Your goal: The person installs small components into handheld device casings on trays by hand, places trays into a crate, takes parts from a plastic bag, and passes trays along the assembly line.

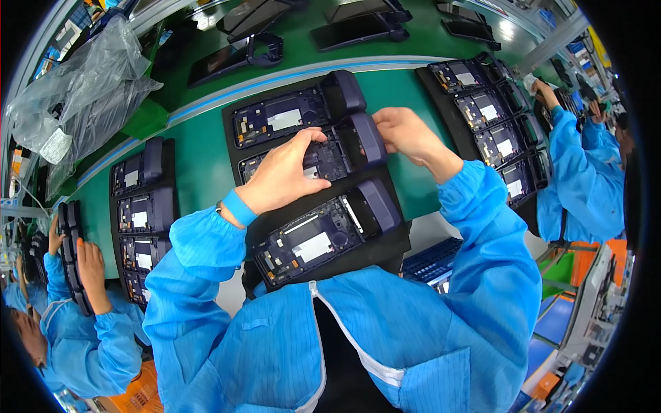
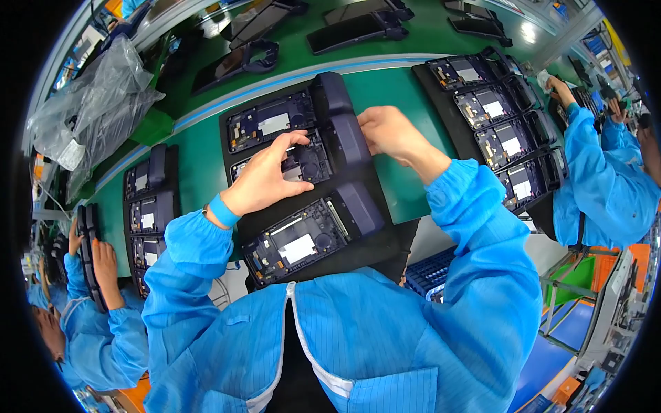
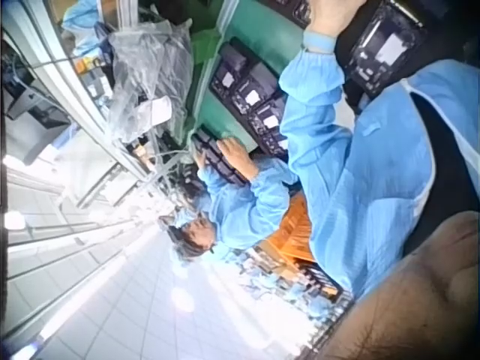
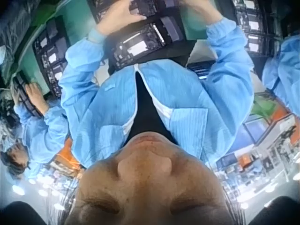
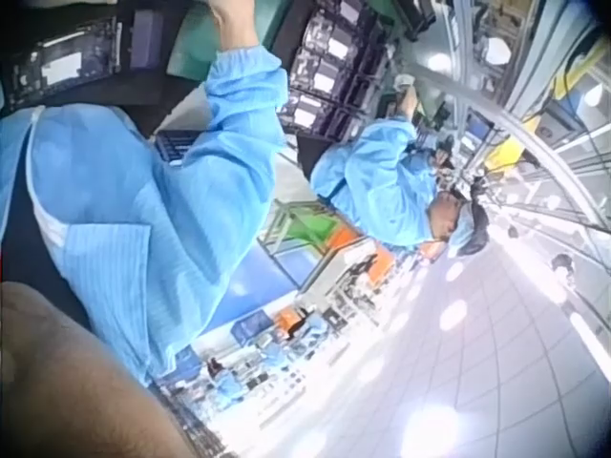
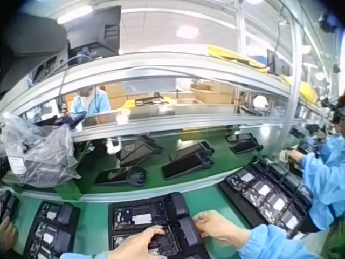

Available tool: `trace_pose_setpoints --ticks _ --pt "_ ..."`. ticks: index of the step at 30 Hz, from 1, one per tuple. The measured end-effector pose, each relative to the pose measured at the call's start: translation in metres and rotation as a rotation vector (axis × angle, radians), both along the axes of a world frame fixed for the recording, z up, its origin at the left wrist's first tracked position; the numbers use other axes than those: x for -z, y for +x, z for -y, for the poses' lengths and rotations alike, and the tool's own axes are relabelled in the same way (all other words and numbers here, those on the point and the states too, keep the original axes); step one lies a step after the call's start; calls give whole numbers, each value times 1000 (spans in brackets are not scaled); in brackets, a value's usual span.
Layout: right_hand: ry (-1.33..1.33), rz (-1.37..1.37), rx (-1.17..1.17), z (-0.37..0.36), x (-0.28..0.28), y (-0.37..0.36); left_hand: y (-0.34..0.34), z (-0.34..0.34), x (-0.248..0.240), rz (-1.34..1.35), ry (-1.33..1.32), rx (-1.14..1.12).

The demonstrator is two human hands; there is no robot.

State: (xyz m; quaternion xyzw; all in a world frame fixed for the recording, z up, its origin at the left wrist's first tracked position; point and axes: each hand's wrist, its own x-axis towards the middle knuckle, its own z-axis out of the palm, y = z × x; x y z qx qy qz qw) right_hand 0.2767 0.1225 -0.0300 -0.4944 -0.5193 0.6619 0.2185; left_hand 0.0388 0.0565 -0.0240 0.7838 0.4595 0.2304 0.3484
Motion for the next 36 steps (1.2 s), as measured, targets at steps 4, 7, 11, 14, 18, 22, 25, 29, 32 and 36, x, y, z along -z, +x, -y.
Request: trace_pose_setpoints --ticks 4,7,11,14,18,22,25,29,32,36 --pt "544 168 155 15 -22 2 3 2 0 109 -26 -96" --pt "644 -105 -48 36 -44 -24 8 1 -7 223 -77 27" --pt "406 -118 -100 53 -47 -44 23 13 -17 442 -318 -9" --pt "320 -87 -161 51 -49 -36 23 18 -27 746 -763 71" --pt "293 -274 51 49 -41 -29 24 27 -26 849 -745 24" --pt "156 -300 142 48 -35 -24 16 33 -24 823 -748 -178" --pt "187 -327 159 52 -38 -23 18 35 -28 785 -685 -327" --pt "180 -312 173 59 -35 -21 20 38 -29 734 -616 -392" --pt "167 -361 179 64 -33 -22 22 39 -29 703 -603 -383" --pt "49 -492 211 73 -33 -19 21 44 -31 773 -771 -424"
